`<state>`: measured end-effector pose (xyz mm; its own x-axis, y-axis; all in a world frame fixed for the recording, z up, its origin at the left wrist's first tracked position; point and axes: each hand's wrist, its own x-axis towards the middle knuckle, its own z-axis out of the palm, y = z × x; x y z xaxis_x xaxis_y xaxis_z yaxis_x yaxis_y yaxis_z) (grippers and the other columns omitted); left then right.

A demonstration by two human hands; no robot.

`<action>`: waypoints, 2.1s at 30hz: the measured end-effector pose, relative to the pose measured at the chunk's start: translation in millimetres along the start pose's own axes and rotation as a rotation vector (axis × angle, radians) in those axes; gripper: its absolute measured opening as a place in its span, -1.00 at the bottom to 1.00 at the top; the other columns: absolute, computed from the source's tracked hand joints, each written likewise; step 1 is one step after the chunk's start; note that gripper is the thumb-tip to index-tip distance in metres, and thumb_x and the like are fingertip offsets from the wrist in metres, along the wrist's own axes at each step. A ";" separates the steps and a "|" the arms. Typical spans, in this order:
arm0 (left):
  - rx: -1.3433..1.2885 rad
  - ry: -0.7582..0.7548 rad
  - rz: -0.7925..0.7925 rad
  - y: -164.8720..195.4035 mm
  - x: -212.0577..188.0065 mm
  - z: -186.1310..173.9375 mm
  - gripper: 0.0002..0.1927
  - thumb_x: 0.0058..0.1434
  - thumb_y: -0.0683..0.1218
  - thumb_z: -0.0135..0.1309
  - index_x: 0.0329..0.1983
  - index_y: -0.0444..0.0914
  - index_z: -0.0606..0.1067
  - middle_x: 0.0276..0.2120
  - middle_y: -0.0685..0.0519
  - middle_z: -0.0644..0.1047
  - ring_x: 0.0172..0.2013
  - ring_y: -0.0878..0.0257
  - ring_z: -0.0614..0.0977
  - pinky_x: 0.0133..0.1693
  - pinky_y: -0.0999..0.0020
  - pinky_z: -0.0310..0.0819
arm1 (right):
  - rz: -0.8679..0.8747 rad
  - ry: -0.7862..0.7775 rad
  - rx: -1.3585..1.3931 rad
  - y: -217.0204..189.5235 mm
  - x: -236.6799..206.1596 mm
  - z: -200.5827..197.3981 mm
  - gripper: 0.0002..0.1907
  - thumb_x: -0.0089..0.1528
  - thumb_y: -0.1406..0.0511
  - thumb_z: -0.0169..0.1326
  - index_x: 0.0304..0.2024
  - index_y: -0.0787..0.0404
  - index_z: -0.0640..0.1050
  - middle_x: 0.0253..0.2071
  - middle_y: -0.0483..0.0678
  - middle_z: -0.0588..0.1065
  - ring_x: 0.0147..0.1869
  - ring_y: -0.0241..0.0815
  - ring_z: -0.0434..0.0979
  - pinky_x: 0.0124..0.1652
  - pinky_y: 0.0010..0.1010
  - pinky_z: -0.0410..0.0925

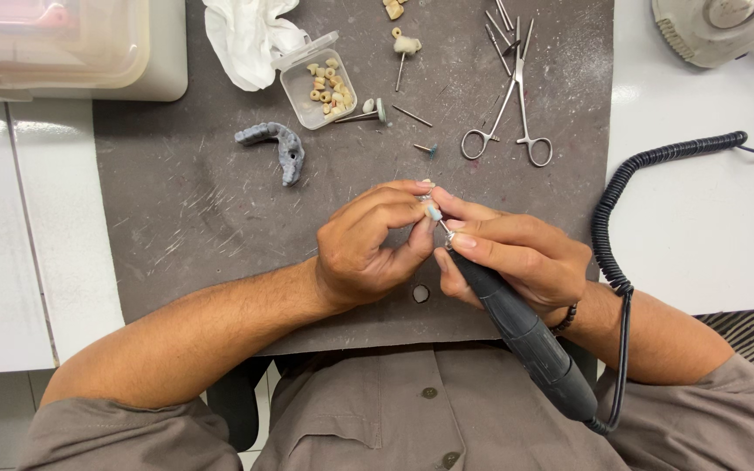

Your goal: The person holds a small dental crown or tooth-shaped prosthetic in one hand and grinds and shapes its surface using a handheld rotary grinding tool, periodically repositioning and turning the piece to work different sides, with dust accumulating on the work mat below.

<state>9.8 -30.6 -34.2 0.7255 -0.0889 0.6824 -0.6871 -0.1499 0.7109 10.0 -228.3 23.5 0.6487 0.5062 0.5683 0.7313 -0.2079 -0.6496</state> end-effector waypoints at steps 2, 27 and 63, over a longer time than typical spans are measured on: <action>0.007 0.000 -0.007 0.2 0.4 0.0 -0.83 0.26 -0.35 0.26 -0.17 -0.41 0.48 -0.23 -0.13 0.61 -0.06 0.00 0.73 0.03 0.16 0.72 | -0.003 0.013 0.005 -0.5 1.8 1.4 -0.60 0.21 0.52 0.33 0.04 0.32 0.48 -0.09 0.10 0.54 0.08 0.05 0.67 0.24 0.00 0.55; -0.961 -0.430 -0.753 -8.3 14.8 -17.1 -0.86 0.48 -0.18 0.09 -0.05 -0.38 0.56 -0.08 -0.03 0.57 -0.18 0.27 0.67 -0.09 0.42 0.62 | 0.062 -0.067 0.256 32.0 10.6 -31.5 -0.56 0.16 0.51 0.36 0.01 0.23 0.46 -0.19 0.12 0.62 -0.11 -0.08 0.72 -0.27 -0.47 0.59; -1.203 -0.545 -0.934 -14.1 17.8 -24.4 -0.89 0.33 -0.26 0.19 -0.12 -0.43 0.59 -0.13 -0.16 0.63 -0.34 0.25 0.69 -0.20 0.29 0.70 | 0.192 -0.105 0.387 -0.1 7.8 -32.4 -0.69 0.14 0.52 0.29 -0.10 0.29 0.54 -0.17 0.04 0.55 0.11 0.11 0.68 0.23 -0.01 0.52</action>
<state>31.4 -6.1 -28.0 0.6329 -0.7742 0.0061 0.5380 0.4454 0.7156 21.8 -251.5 44.3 0.7255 0.5751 0.3779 0.4542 0.0125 -0.8908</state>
